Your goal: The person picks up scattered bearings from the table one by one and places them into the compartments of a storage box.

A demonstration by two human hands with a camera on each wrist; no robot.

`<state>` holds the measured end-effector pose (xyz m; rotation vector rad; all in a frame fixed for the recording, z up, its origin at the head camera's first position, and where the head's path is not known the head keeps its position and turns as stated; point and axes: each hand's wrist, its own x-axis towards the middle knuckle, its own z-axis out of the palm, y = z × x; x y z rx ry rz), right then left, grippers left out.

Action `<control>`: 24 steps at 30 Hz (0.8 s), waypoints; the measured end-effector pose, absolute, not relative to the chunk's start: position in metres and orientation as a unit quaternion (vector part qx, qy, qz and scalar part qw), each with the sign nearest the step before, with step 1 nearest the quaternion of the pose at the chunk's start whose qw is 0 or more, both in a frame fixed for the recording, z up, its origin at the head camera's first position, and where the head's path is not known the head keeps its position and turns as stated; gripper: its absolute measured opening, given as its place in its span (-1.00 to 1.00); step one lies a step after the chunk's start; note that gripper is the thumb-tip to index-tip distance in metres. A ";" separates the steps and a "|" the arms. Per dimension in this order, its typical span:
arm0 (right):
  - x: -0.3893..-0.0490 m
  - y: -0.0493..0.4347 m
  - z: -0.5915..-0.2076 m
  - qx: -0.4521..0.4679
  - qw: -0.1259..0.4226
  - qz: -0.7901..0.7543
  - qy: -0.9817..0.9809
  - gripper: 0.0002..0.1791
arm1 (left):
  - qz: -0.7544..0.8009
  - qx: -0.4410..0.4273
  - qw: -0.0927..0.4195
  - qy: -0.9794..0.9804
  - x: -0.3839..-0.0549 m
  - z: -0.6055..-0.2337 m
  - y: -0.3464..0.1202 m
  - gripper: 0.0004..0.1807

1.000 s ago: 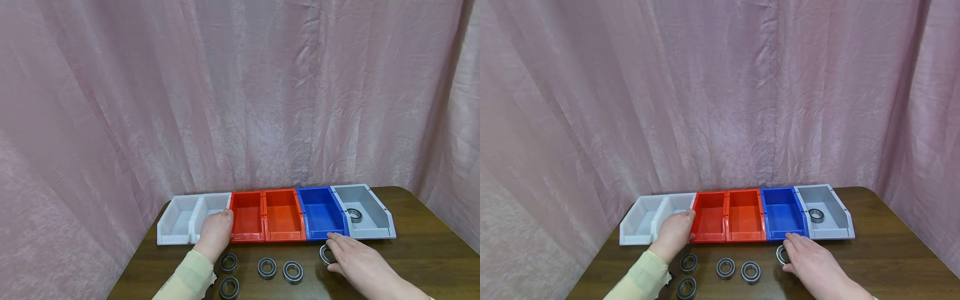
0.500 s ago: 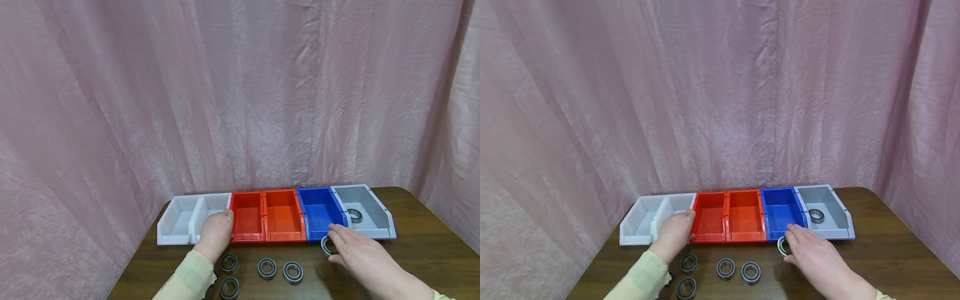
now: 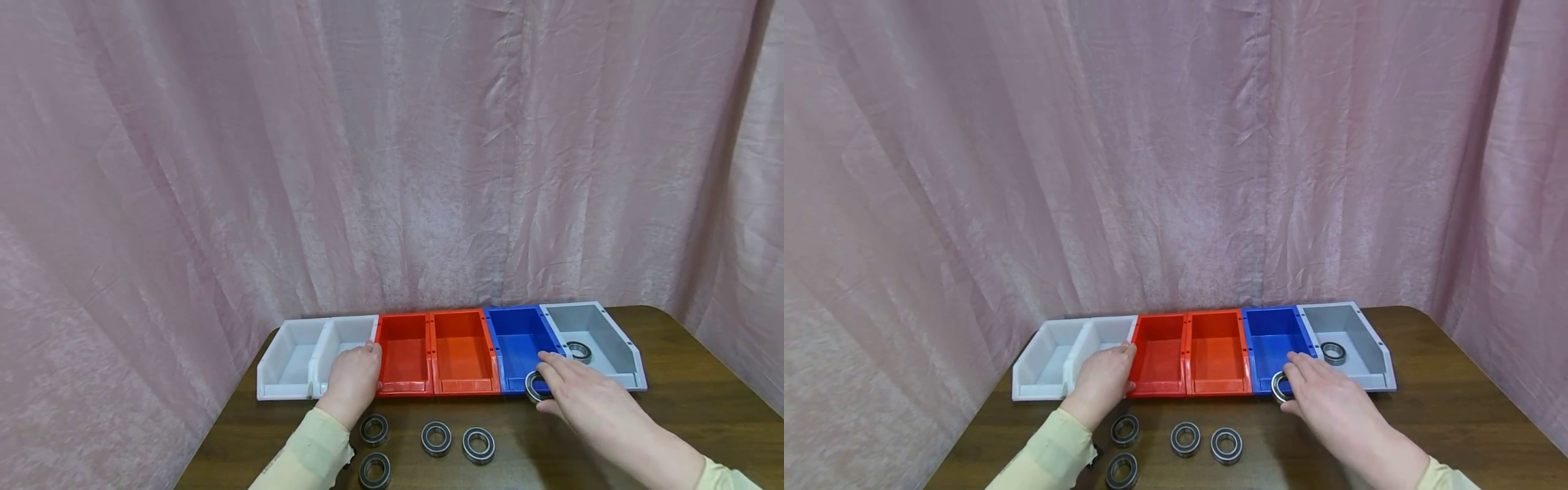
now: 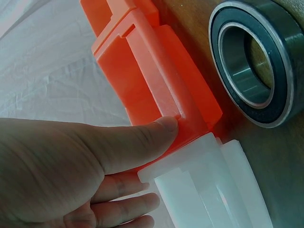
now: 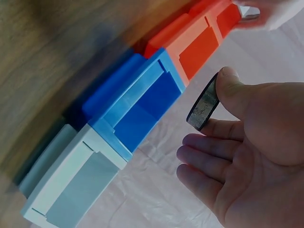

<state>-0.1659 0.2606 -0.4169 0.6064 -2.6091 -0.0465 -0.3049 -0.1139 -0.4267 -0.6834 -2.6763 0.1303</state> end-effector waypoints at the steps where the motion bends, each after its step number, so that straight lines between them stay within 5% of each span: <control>1: -0.167 0.262 -0.417 0.223 0.234 -0.017 -0.946 -0.43 | 0.046 -0.242 0.186 -0.951 -0.305 -0.427 -0.114 -0.37; 5: -0.174 0.266 -0.419 0.242 0.273 -0.014 -0.931 -0.45 | 0.043 -0.242 0.186 -0.951 -0.305 -0.427 -0.114 -0.40; 10: -0.183 0.271 -0.422 0.254 0.312 -0.005 -0.915 -0.21 | 0.046 -0.247 0.201 -0.947 -0.302 -0.425 -0.114 -0.44; 15: -0.190 0.272 -0.420 0.240 0.287 -0.010 -0.928 -0.40 | 0.057 -0.251 0.219 -0.941 -0.299 -0.423 -0.114 -0.45; 24: -0.203 0.272 -0.418 0.213 0.265 -0.008 -0.940 -0.42 | 0.058 -0.250 0.218 -0.942 -0.299 -0.423 -0.113 -0.42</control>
